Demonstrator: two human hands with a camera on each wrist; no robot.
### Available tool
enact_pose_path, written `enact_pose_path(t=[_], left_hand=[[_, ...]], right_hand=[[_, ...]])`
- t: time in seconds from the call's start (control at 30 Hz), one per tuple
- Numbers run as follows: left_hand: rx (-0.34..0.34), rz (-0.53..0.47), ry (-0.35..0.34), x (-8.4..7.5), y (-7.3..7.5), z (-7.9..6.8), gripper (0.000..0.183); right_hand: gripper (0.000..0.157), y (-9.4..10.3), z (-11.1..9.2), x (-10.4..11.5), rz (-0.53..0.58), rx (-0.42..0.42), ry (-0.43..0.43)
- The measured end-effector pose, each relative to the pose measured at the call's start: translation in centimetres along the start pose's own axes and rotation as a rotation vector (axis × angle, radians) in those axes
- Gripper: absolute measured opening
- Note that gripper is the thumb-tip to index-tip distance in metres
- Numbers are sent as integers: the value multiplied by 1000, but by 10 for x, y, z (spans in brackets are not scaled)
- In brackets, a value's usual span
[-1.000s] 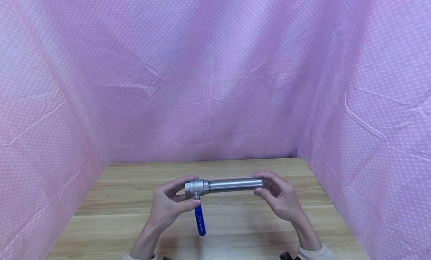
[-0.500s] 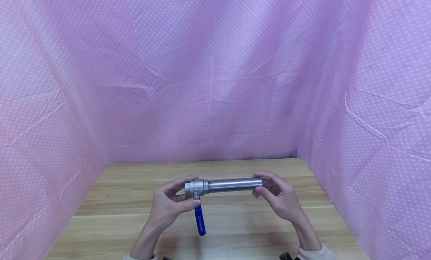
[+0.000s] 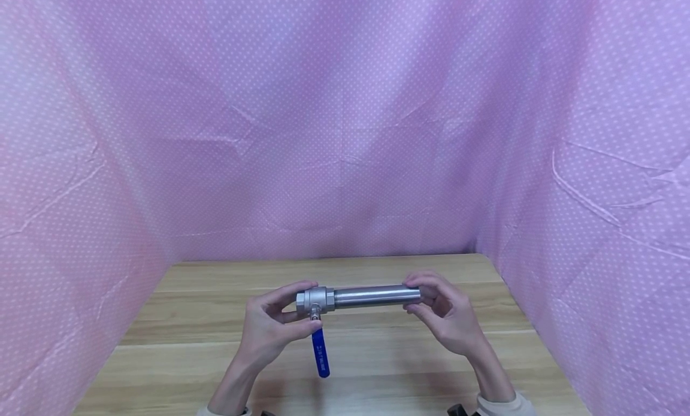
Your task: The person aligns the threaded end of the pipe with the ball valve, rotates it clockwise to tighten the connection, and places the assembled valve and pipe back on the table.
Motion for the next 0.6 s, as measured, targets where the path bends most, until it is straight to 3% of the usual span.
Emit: enact_pose_path(t=[0.33,0.6], left_hand=[[3,-12,7,0,0,-1,63],[4,-4,11,0,-1,-2,62]], right_hand=[[56,2,-2,0,-51,-18,-18],[51,6,-4,-3,-181,-28,-94]])
Point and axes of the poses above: each hand's wrist, its own z-axis towards the middle knuckle, its own y-axis out of the back of the hand, x = y × z, the point moved 7 cm from there along z, towards the middle knuckle, and after that the axes turned 8 degrees about -x, right-handed, at the moved point
